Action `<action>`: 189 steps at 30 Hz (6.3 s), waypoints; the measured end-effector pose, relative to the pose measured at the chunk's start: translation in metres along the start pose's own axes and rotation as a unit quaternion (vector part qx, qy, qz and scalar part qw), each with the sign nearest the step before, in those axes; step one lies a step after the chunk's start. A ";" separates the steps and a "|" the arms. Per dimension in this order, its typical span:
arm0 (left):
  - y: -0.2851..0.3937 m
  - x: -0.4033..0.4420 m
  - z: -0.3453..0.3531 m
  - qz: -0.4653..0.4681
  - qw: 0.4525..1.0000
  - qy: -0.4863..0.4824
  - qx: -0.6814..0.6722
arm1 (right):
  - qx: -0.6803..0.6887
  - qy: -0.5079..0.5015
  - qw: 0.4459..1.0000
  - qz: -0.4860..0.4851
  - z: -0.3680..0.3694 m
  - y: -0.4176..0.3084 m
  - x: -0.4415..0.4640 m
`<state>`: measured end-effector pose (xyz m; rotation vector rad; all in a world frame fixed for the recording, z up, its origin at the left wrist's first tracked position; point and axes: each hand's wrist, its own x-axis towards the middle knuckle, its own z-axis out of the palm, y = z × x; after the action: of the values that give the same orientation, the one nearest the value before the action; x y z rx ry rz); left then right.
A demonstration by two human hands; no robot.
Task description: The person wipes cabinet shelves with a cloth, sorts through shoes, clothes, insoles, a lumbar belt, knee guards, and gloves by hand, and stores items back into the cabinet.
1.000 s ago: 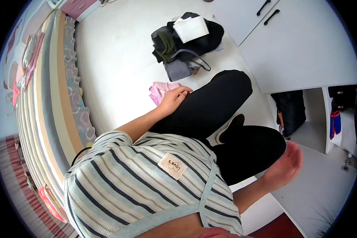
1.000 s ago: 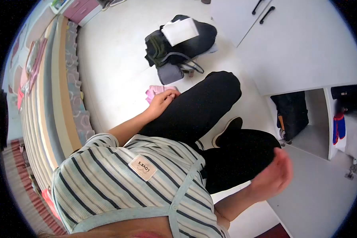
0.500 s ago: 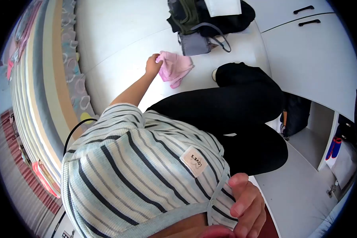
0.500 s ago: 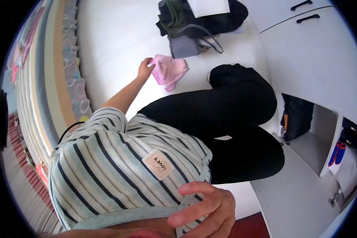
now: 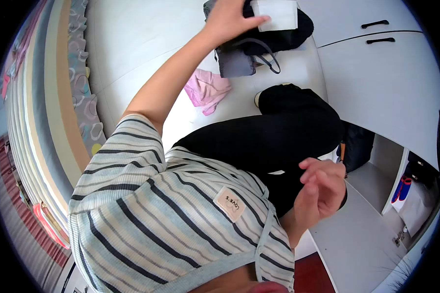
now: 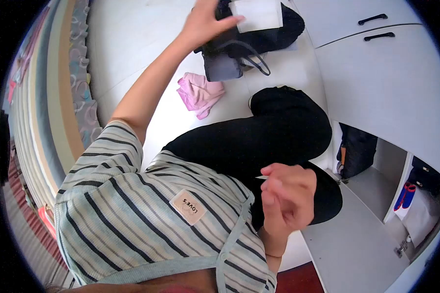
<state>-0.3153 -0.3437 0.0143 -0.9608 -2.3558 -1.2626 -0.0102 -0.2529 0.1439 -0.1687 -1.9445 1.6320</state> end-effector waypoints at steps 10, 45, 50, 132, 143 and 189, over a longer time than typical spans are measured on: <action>-0.017 0.022 0.044 -0.053 0.992 -0.105 0.040 | -0.067 0.030 0.991 0.111 -0.038 0.039 -0.010; -0.018 0.027 0.063 -0.100 0.948 -0.279 -0.120 | -0.088 0.078 0.972 0.202 -0.065 0.056 -0.032; -0.011 0.022 0.057 -0.280 0.863 -0.246 -0.340 | -0.079 0.150 0.961 0.217 -0.088 0.051 -0.037; -0.028 -0.023 0.051 0.098 0.866 -0.305 0.384 | -0.447 -0.021 0.882 0.151 -0.135 0.021 -0.038; -0.011 -0.030 0.062 0.103 0.855 -0.291 0.416 | -0.387 -0.072 0.912 0.117 -0.148 0.008 -0.027; 0.312 -0.050 0.173 0.475 0.790 -0.356 -0.152 | 0.324 0.495 0.789 0.163 -0.227 0.111 -0.043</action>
<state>-0.0576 -0.1009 0.0825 -2.6429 -1.5083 -0.8941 0.1106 -0.0505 0.0425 -0.9067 -0.5330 1.7709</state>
